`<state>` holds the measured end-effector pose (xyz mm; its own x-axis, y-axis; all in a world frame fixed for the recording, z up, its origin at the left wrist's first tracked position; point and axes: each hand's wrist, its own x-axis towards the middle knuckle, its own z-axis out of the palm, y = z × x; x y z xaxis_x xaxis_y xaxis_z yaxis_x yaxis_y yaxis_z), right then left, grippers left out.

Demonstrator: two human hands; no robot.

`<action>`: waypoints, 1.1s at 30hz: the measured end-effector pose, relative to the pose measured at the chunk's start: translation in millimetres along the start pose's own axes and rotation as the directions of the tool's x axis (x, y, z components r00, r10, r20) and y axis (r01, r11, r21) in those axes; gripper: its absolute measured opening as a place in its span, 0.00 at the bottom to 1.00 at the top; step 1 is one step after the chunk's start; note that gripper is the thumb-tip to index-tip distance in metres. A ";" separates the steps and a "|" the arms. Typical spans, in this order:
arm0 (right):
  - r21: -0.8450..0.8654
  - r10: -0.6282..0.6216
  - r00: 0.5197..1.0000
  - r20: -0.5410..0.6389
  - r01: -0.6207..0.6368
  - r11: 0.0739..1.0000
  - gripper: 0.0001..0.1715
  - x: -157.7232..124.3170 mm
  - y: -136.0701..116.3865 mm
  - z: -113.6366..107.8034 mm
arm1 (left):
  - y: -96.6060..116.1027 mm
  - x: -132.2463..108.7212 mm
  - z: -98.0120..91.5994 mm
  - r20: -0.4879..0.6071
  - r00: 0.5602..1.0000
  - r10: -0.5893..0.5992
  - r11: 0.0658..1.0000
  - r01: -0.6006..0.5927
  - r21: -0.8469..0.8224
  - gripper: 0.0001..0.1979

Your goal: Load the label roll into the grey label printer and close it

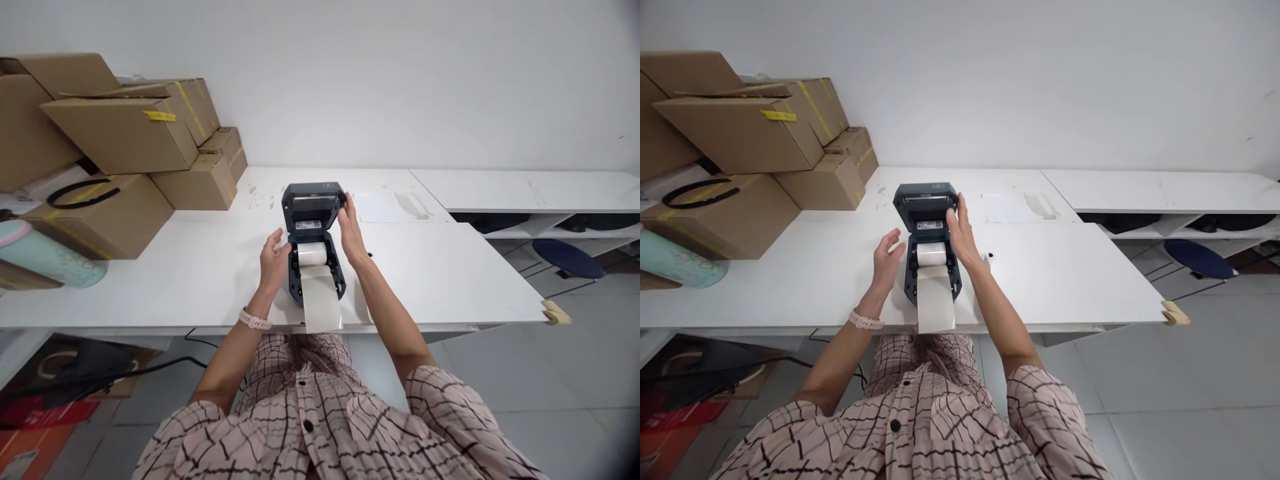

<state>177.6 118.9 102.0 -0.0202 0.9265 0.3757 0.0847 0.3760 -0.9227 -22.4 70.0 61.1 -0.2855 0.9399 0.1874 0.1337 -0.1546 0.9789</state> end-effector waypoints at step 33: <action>-0.255 0.102 0.583 0.806 0.187 0.949 0.45 37.2 0.6 -36.5 | -52.5 8.8 8.0 0.100 0.974 -0.203 0.916 0.153 0.370 0.28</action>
<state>213.3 153.1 118.6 -0.8064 0.5888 0.0549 0.3311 0.5265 -0.7831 -24.4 88.9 10.7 -0.2107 0.9772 -0.0245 0.4295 0.1151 0.8957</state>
